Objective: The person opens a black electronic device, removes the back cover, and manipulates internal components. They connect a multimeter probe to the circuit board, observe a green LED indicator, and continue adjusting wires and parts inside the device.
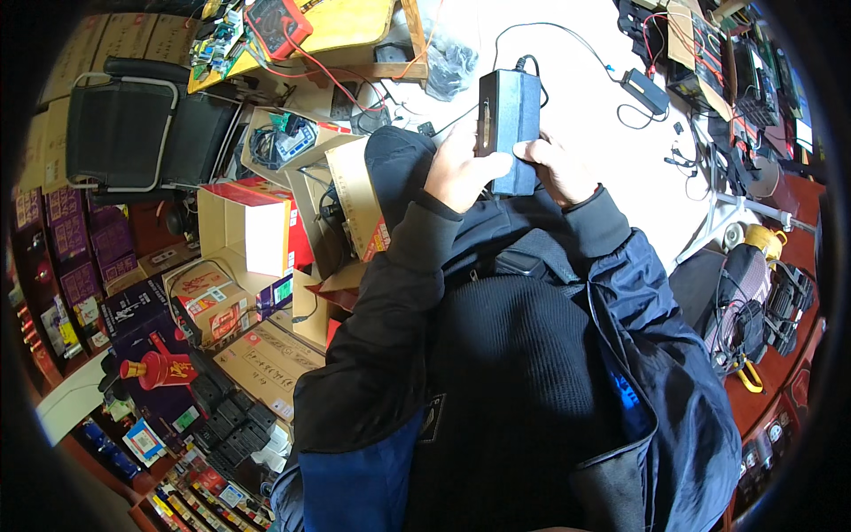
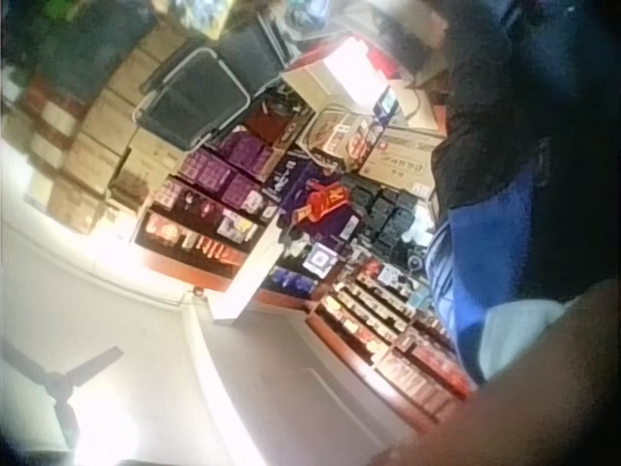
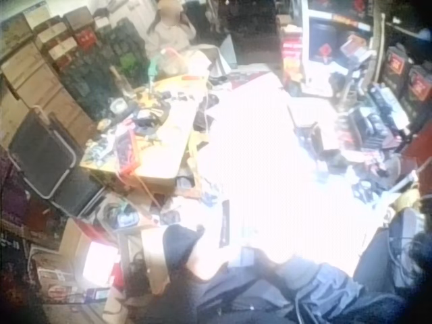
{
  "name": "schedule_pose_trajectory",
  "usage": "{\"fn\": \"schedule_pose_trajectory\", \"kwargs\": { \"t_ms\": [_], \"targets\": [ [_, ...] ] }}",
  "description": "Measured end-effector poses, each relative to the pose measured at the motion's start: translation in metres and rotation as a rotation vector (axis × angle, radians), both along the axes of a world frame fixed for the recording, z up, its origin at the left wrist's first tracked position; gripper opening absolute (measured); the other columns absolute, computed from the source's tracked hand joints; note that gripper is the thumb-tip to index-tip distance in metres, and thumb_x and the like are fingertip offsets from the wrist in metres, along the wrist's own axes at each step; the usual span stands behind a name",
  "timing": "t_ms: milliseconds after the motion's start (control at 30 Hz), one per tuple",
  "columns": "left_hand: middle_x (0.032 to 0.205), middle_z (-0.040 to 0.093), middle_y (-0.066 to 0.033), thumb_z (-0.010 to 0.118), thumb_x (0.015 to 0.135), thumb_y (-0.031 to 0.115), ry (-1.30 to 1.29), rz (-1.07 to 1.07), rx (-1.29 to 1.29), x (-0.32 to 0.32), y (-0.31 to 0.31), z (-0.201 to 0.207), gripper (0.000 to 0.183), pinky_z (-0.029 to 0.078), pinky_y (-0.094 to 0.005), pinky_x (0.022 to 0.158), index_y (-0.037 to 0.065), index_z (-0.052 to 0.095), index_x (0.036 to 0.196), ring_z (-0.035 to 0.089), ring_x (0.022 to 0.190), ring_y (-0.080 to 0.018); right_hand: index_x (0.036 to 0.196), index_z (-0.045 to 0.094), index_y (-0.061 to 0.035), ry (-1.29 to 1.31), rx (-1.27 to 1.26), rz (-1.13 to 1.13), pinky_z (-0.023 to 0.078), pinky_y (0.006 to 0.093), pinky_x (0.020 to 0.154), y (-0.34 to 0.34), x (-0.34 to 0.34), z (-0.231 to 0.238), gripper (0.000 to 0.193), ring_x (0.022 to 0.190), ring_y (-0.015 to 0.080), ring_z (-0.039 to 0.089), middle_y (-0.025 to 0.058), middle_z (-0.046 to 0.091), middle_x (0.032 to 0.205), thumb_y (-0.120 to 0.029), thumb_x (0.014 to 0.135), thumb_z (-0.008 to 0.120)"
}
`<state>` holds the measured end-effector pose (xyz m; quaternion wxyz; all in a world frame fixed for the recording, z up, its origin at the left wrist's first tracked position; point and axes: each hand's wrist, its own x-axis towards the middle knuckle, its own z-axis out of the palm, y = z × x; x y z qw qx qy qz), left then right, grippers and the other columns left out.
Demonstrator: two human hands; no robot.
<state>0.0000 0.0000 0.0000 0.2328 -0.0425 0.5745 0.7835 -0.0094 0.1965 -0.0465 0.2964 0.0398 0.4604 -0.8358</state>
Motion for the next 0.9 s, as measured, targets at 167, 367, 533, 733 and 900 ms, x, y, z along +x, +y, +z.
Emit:
{"fn": "schedule_pose_trajectory", "kwargs": {
  "t_ms": [167, 367, 533, 733, 900],
  "targets": [
    [0.129, 0.065, -0.0153, 0.062, 0.089, -0.003, 0.007, 0.016, -0.073, 0.001, 0.002, -0.002, 0.056, 0.051, -0.0330, 0.102, -0.007, 0.048, 0.143, 0.063, 0.117, -0.0218, 0.142, 0.051, 0.0090, -0.057, 0.039, -0.038, 0.056, 0.0328, 0.095, -0.007, 0.000, 0.004, 0.062, 0.106, 0.0205, 0.068, 0.0160, 0.068, 0.120, -0.018, 0.091, 0.072],
    [0.126, 0.066, -0.0139, 0.060, 0.090, -0.001, 0.048, 0.011, -0.092, 0.006, 0.004, -0.010, 0.049, 0.051, -0.0318, 0.099, -0.007, 0.054, 0.138, 0.064, 0.112, -0.0205, 0.140, 0.052, 0.0126, 0.004, 0.050, -0.047, 0.054, 0.0385, 0.100, -0.005, 0.004, 0.009, 0.061, 0.107, 0.0235, 0.067, 0.0178, 0.068, 0.120, -0.016, 0.089, 0.073],
    [0.124, 0.067, -0.0134, 0.060, 0.090, -0.001, 0.066, 0.048, -0.085, 0.010, 0.005, -0.017, 0.048, 0.051, -0.0320, 0.099, -0.007, 0.055, 0.137, 0.064, 0.112, -0.0202, 0.144, 0.049, 0.0107, -0.002, 0.051, -0.045, 0.055, 0.0354, 0.098, -0.005, 0.005, 0.003, 0.066, 0.107, 0.0217, 0.067, 0.0166, 0.066, 0.122, -0.014, 0.088, 0.074],
    [0.127, 0.066, -0.0142, 0.060, 0.089, -0.001, 0.060, 0.035, -0.094, 0.008, 0.003, -0.019, 0.050, 0.051, -0.0325, 0.100, -0.008, 0.053, 0.139, 0.064, 0.114, -0.0205, 0.146, 0.047, 0.0091, 0.011, 0.055, -0.052, 0.058, 0.0320, 0.093, -0.005, 0.004, 0.003, 0.068, 0.105, 0.0204, 0.068, 0.0162, 0.065, 0.123, -0.013, 0.088, 0.074],
    [0.127, 0.065, -0.0150, 0.061, 0.089, -0.001, 0.015, 0.058, -0.047, 0.010, 0.001, -0.018, 0.050, 0.051, -0.0334, 0.101, -0.007, 0.053, 0.138, 0.063, 0.115, -0.0209, 0.146, 0.049, 0.0091, -0.026, 0.073, -0.031, 0.059, 0.0307, 0.090, -0.006, 0.003, 0.001, 0.066, 0.101, 0.0190, 0.070, 0.0154, 0.068, 0.121, -0.016, 0.090, 0.073]
  ]
}}
